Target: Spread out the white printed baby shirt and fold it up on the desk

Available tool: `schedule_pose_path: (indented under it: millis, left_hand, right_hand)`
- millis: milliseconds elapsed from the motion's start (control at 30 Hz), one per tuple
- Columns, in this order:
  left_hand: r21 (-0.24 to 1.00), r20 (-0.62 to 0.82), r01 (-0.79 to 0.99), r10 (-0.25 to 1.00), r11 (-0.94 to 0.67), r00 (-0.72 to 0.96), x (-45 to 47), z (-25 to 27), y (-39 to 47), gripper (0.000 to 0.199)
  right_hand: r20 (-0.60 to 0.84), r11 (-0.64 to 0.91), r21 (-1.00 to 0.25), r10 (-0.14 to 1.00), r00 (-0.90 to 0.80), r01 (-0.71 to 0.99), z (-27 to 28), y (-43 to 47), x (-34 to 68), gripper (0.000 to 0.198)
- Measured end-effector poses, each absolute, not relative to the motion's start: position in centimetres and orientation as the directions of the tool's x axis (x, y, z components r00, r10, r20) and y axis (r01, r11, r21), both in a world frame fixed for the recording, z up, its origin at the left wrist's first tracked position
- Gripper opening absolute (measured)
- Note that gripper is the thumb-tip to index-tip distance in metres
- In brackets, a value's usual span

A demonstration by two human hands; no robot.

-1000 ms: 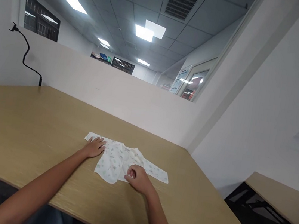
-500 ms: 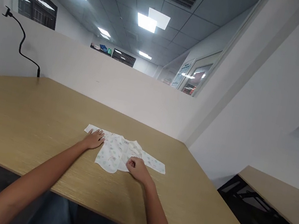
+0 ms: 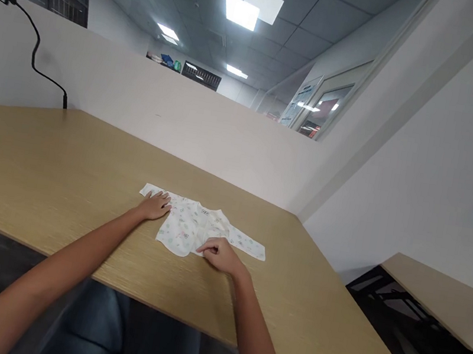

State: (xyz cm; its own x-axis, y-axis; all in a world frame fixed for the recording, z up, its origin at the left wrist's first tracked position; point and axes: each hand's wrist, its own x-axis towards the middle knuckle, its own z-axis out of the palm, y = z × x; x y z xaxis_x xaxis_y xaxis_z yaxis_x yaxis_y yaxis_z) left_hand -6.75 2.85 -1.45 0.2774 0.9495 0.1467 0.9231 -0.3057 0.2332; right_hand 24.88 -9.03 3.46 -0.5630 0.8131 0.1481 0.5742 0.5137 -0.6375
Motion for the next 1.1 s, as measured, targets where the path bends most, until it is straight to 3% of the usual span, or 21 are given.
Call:
schedule_pose_path:
  millis: [200, 300, 400, 600, 867, 933, 1100]
  left_hand:
    - [0.241, 0.143, 0.925, 0.953, -0.295, 0.267, -6.8, -1.2, 2.5, 0.059]
    - [0.240, 0.134, 0.926, 0.955, -0.290, 0.265, -6.8, -1.0, 2.4, 0.059]
    - [0.240, 0.132, 0.925, 0.954, -0.293, 0.268, -6.9, -1.0, 2.4, 0.058]
    - [0.247, 0.143, 0.921, 0.951, -0.302, 0.274, -6.9, -1.3, 2.7, 0.059]
    - [0.247, 0.163, 0.917, 0.947, -0.312, 0.278, -6.9, -1.3, 2.8, 0.055]
    - [0.242, 0.161, 0.918, 0.946, -0.313, 0.280, -6.8, -1.1, 2.8, 0.055]
    - [0.250, 0.152, 0.914, 0.945, -0.320, 0.289, -6.8, -1.1, 3.0, 0.054]
  right_hand:
    - [-0.012, 0.379, -0.745, 0.815, -0.579, 0.549, 4.3, -9.8, 24.6, 0.031]
    - [0.082, 0.388, -0.760, 0.853, -0.516, 0.522, 4.4, -9.7, 24.7, 0.022]
    - [0.167, 0.404, -0.694, 0.895, -0.413, 0.596, 3.9, -9.2, 25.0, 0.015]
    - [0.146, 0.409, -0.566, 0.904, -0.402, 0.715, 2.3, -8.3, 25.4, 0.004]
    - [0.239, 0.449, -0.687, 0.882, -0.406, 0.571, 5.6, -9.5, 26.1, 0.011]
    - [0.190, 0.428, -0.728, 0.877, -0.442, 0.536, 6.5, -10.1, 26.4, 0.015]
    - [-0.153, 0.283, -0.796, 0.761, -0.630, 0.535, 7.2, -10.8, 26.8, 0.027]
